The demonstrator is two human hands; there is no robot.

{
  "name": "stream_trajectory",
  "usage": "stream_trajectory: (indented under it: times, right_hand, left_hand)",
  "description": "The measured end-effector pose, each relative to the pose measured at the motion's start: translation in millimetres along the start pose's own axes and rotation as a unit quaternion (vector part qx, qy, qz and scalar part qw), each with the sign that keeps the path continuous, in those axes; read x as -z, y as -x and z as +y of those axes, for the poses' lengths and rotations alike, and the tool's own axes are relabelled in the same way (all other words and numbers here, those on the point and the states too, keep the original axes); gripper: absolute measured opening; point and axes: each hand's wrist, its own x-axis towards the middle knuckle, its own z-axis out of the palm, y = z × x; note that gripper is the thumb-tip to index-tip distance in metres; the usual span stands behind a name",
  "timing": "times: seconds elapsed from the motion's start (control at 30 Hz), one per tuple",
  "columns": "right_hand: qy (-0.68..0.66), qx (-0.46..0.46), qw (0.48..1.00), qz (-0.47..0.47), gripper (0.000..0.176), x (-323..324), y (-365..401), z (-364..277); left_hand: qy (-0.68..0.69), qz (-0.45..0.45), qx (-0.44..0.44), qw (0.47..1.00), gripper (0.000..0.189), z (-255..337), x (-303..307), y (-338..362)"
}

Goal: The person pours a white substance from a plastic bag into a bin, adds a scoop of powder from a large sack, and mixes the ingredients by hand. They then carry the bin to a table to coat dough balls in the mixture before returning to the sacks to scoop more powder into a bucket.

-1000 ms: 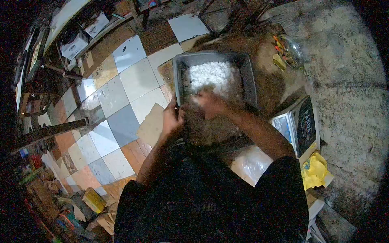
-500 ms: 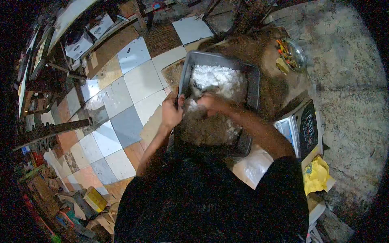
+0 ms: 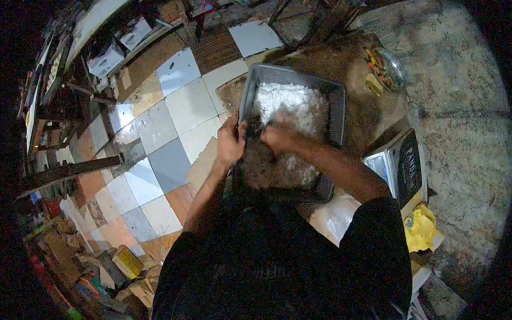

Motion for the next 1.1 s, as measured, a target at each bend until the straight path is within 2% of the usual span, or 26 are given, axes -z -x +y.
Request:
stream_trajectory:
  times: [0.07,0.1,0.13,0.17,0.2,0.23,0.27,0.3,0.33,0.37,0.4,0.43,0.47,0.53,0.57,0.6,0.67,0.7,0.77,0.8,0.87,0.9,0.97,1.03,1.07,1.1]
  right_hand:
    - [0.014,-0.061,0.971,0.229,0.052,-20.1,-18.8,18.2]
    - [0.086,-0.158,0.906,0.384,0.064,-22.9,-25.1,15.3]
    - [-0.056,-0.154,0.951,0.262,0.074,-22.5,-25.9,24.4]
    - [-0.056,-0.153,0.952,0.26,0.074,-26.6,-20.7,23.8]
    - [-0.125,0.006,0.969,0.213,0.071,-33.4,-10.9,20.7]
    - [-0.19,0.164,0.954,0.162,0.069,-37.9,-3.8,17.4]
    - [-0.114,0.136,0.984,-0.012,0.063,-28.1,-0.7,10.0]
    - [-0.018,0.125,0.975,-0.185,0.057,-18.8,2.3,2.8]
    - [0.019,0.057,0.997,-0.051,0.047,-13.7,17.8,4.5]
    - [0.055,-0.012,0.995,0.082,0.037,-15.2,30.1,8.9]
    - [0.059,-0.039,0.977,0.201,0.05,-44.6,9.5,35.3]
    - [0.056,-0.04,0.977,0.201,0.05,-49.4,0.6,39.9]
    - [-0.032,-0.093,0.963,0.251,0.06,-49.5,-7.4,41.7]
    - [-0.19,-0.117,0.942,0.252,0.085,-22.3,1.8,17.6]
    - [-0.159,-0.058,0.972,0.163,0.081,-18.6,6.9,8.9]
    - [-0.136,0.008,0.988,0.076,0.078,-15.0,12.0,0.3]
    - [-0.086,0.074,0.993,0.026,0.078,-4.3,15.5,-7.9]
    - [-0.052,0.027,0.991,-0.119,0.082,3.7,12.0,-3.5]
    - [-0.018,-0.021,0.966,-0.258,0.087,-2.8,-1.0,21.9]
    - [0.005,-0.074,0.994,-0.076,0.091,-33.3,-14.5,48.7]
    - [0.027,-0.128,0.985,0.109,0.096,-45.0,-16.4,55.3]
    - [-0.017,-0.11,0.975,0.194,0.096,-27.3,-11.6,39.7]
    - [-0.089,-0.093,0.984,0.121,0.097,-15.7,-36.7,27.6]
    - [-0.175,-0.042,0.98,0.082,0.097,-37.7,-37.2,22.3]
    - [-0.204,-0.026,0.976,0.069,0.097,-42.7,-29.5,16.8]
    - [-0.163,-0.019,0.986,0.026,0.09,-29.3,-4.5,6.9]
  left_hand:
    - [-0.007,0.037,-0.033,0.999,0.04,-0.9,-3.7,0.4]
    - [-0.006,0.038,-0.029,0.999,0.04,-1.3,-3.8,0.6]
    - [0.014,0.027,-0.02,0.999,0.039,-2.0,-3.2,0.2]
    - [0.034,0.017,-0.011,0.999,0.039,-2.0,-2.6,0.1]
    - [0.035,0.016,-0.009,0.999,0.039,-1.5,-2.3,1.7]
    - [0.033,0.016,-0.012,0.999,0.038,-0.6,-1.8,1.7]
    - [0.031,0.019,-0.016,0.999,0.038,0.1,-1.5,0.2]
    - [0.031,0.021,-0.018,0.999,0.038,0.7,-1.9,-1.6]
    - [0.031,0.019,-0.009,0.999,0.038,1.2,-3.0,-1.6]
    - [0.031,0.015,0.002,0.999,0.038,1.3,-3.9,0.2]
    - [0.03,0.014,0.004,0.999,0.038,1.2,-4.2,1.8]
    - [0.038,0.0,0.028,0.999,0.038,1.3,-4.3,2.4]
    - [0.046,-0.013,0.05,0.998,0.039,1.8,-4.8,1.1]
    - [0.051,0.002,0.008,0.999,0.04,1.0,-3.8,-0.4]
    - [0.054,0.02,-0.03,0.998,0.04,0.1,-3.6,-0.4]
    - [0.033,0.032,-0.026,0.999,0.04,-1.0,-5.5,-0.8]
    - [0.03,0.018,-0.013,0.999,0.04,-0.3,-4.0,0.8]
    - [0.029,0.006,0.005,1.0,0.04,2.0,-2.3,0.9]
    - [0.028,0.008,-0.004,1.0,0.041,2.2,-3.2,-0.6]
    - [0.03,0.008,-0.01,0.999,0.041,2.4,-4.1,-0.6]
    - [0.026,0.003,-0.005,1.0,0.041,2.7,-5.0,0.3]
    - [0.024,0.004,0.002,1.0,0.041,1.5,-5.8,-0.3]
    - [0.03,0.01,-0.022,0.999,0.041,-6.1,-8.0,0.3]
    - [0.035,0.018,-0.048,0.998,0.041,-7.9,-7.9,-0.5]
    - [0.042,0.006,-0.023,0.999,0.042,-6.8,-7.1,1.6]
    - [0.049,-0.006,0.0,0.999,0.042,-6.2,-5.6,1.1]
